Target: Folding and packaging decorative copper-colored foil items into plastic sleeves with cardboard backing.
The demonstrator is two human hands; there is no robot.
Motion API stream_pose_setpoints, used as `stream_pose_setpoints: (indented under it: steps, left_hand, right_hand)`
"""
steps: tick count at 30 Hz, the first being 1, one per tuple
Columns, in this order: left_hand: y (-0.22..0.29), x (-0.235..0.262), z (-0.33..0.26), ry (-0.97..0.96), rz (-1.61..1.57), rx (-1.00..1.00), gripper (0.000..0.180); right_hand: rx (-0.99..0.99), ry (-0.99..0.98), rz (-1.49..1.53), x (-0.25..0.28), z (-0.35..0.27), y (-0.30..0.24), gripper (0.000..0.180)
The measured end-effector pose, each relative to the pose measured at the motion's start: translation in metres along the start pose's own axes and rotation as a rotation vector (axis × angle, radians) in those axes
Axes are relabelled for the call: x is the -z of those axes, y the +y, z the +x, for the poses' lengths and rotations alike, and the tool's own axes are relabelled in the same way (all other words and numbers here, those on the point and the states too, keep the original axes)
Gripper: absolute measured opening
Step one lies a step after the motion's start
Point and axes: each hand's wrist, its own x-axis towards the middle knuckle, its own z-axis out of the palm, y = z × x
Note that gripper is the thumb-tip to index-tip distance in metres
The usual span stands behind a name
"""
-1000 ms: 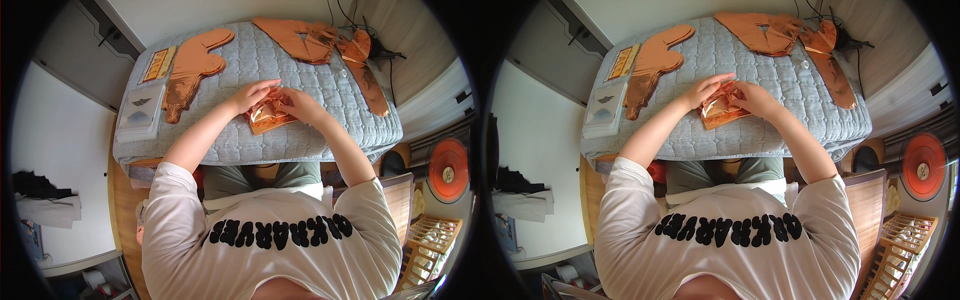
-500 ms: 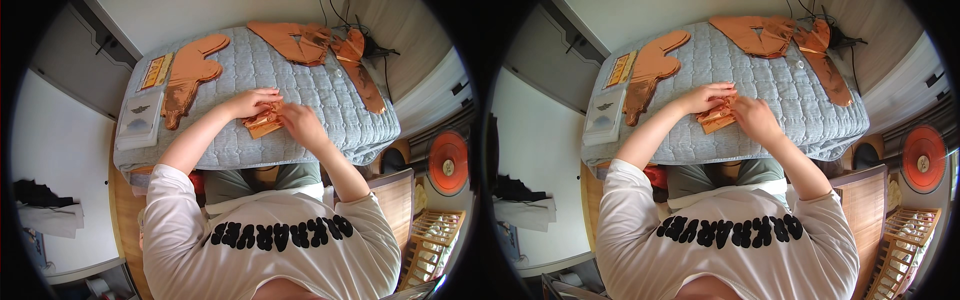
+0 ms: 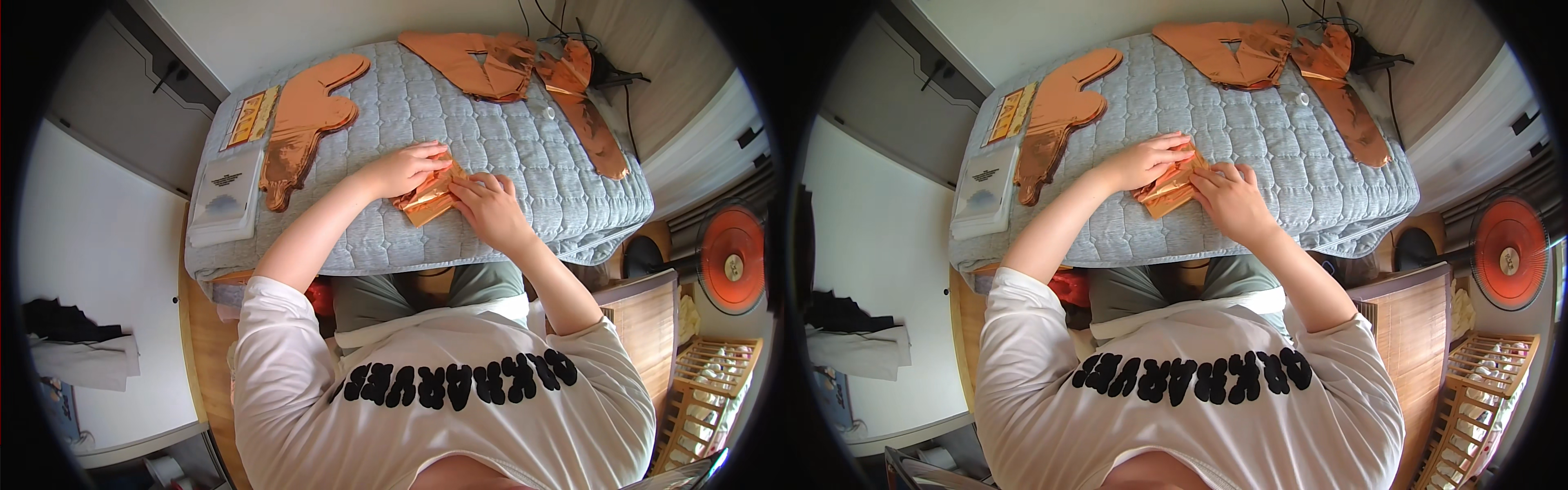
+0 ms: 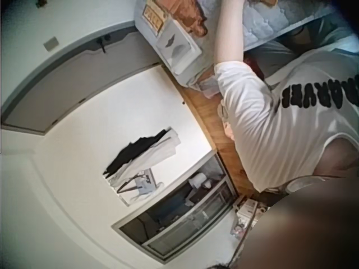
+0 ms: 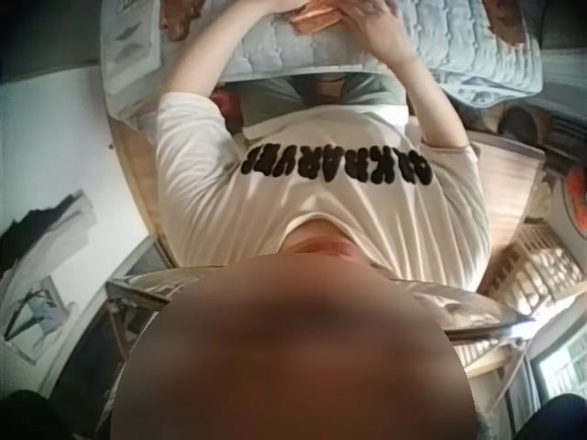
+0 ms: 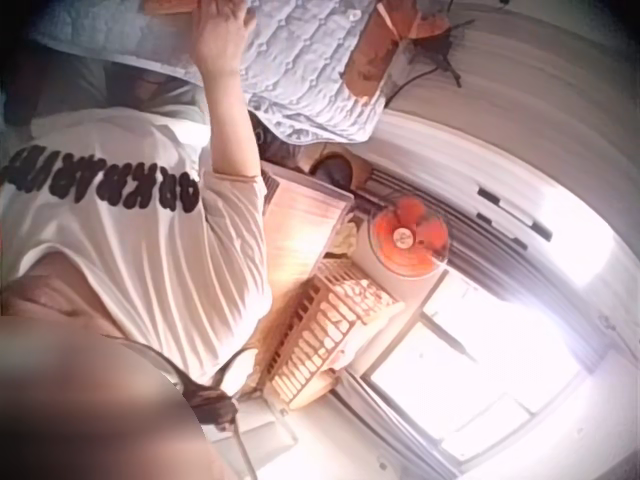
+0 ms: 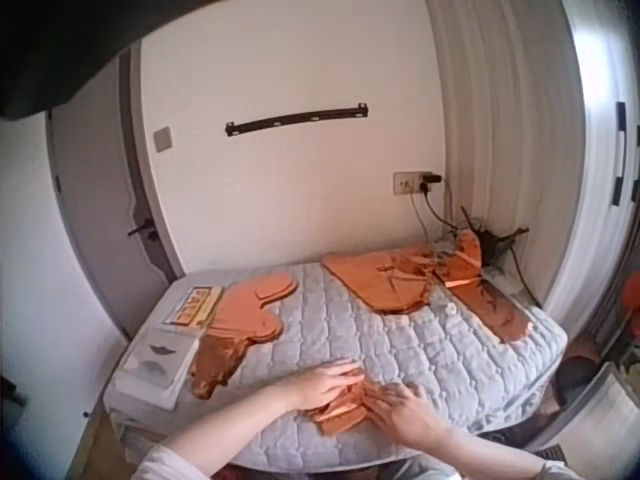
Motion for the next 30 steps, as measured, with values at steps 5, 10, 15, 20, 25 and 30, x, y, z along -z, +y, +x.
stream_pose_setpoints:
  steps: [5,10,15,20,25,30]
  left_hand:
    - [0.026,-0.022,-0.018,0.217,0.102,0.237,0.040]
    - [0.059,-0.052,-0.017,0.447,0.134,0.463,0.038]
    - [0.072,-0.069,-0.012,0.588,0.325,0.622,0.038]
    - [0.089,-0.031,-0.008,0.368,0.356,0.705,0.036]
    - [0.051,-0.005,-0.003,0.221,0.466,0.245,0.045]
    - [0.028,-0.016,-0.008,0.044,0.360,0.015,0.060]
  right_hand:
    - [-0.032,0.073,0.153,0.002,0.010,0.007,0.025]
    - [-0.115,-0.017,0.208,0.003,0.023,0.010,0.024]
    - [-0.082,-0.098,0.236,0.006,0.041,0.019,0.030]
    - [-0.052,-0.127,0.217,0.003,0.041,0.030,0.030]
    - [-0.017,-0.137,0.195,0.002,0.044,0.030,0.030]
    - [-0.033,-0.229,0.187,0.011,0.046,0.030,0.040]
